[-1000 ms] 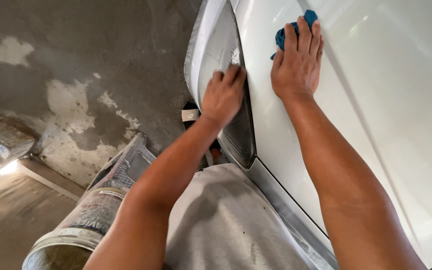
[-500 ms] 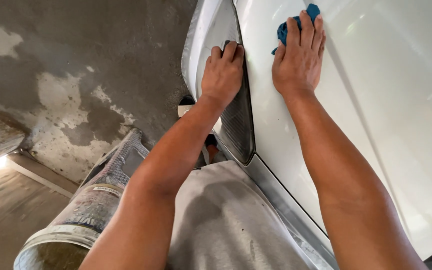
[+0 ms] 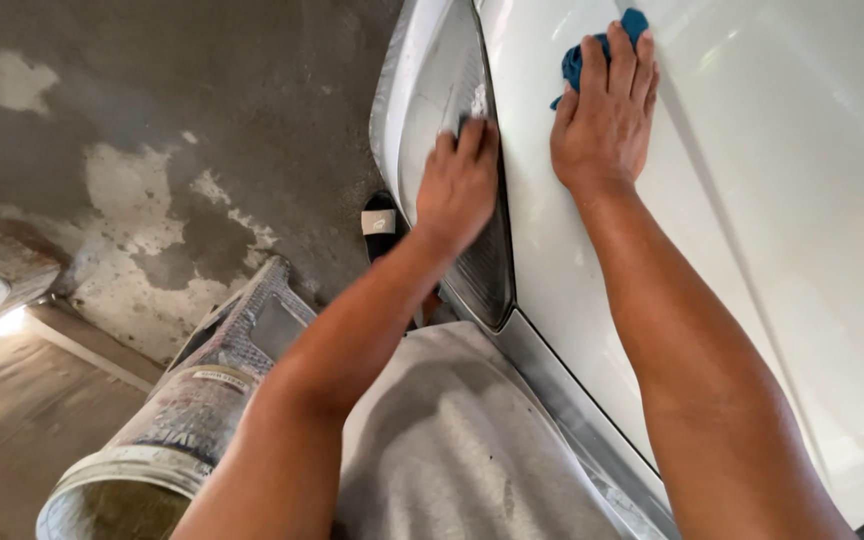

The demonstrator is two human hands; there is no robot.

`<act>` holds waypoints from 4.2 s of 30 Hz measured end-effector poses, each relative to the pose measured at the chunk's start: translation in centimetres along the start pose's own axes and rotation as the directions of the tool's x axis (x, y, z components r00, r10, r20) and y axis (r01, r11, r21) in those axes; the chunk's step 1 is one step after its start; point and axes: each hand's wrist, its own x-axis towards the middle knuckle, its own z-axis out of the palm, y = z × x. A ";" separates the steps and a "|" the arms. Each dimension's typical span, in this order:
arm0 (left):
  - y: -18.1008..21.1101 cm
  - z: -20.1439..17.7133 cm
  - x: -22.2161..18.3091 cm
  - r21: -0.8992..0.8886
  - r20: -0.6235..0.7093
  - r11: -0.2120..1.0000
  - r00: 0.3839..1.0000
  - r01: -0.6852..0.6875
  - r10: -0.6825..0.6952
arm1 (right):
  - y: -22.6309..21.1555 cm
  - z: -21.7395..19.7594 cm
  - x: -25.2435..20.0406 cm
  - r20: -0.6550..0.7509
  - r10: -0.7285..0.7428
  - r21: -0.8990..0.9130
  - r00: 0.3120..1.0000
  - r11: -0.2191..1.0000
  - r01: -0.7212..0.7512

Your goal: The person cleans the headlight of a white car using a blue cloth and a black sanding block. They repeatedly wipe the headlight surface, dip the cloth into a bucket of water, and continue scrubbing the area.

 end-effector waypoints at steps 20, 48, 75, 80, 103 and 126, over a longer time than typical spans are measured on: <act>-1.3 0.3 1.6 -0.020 0.030 0.994 0.994 -0.107 0.108 | -0.4 -1.3 0.3 0.013 0.005 0.018 1.000 1.000 -0.005; -4.3 2.9 8.1 -0.101 -0.001 0.994 0.999 0.052 -0.052 | -0.2 -1.5 -0.2 0.032 0.013 0.013 0.999 1.000 -0.013; -4.6 2.8 8.7 -0.106 0.011 0.993 0.999 0.045 -0.045 | -0.6 -1.4 -0.5 0.031 0.029 0.010 0.999 1.000 -0.029; -3.1 1.3 5.7 -0.214 -0.012 0.976 0.999 0.033 -0.036 | -0.7 -1.5 -0.4 0.045 0.043 0.013 0.998 0.999 -0.044; -5.9 3.3 10.9 -0.215 0.065 0.963 0.986 0.163 -0.153 | -0.6 -1.5 -0.6 0.034 0.026 -0.004 0.999 1.000 -0.026; -6.9 4.2 9.1 -0.218 0.040 0.975 0.999 0.034 -0.026 | -0.5 -1.4 -0.4 0.034 0.024 -0.006 0.999 1.000 -0.024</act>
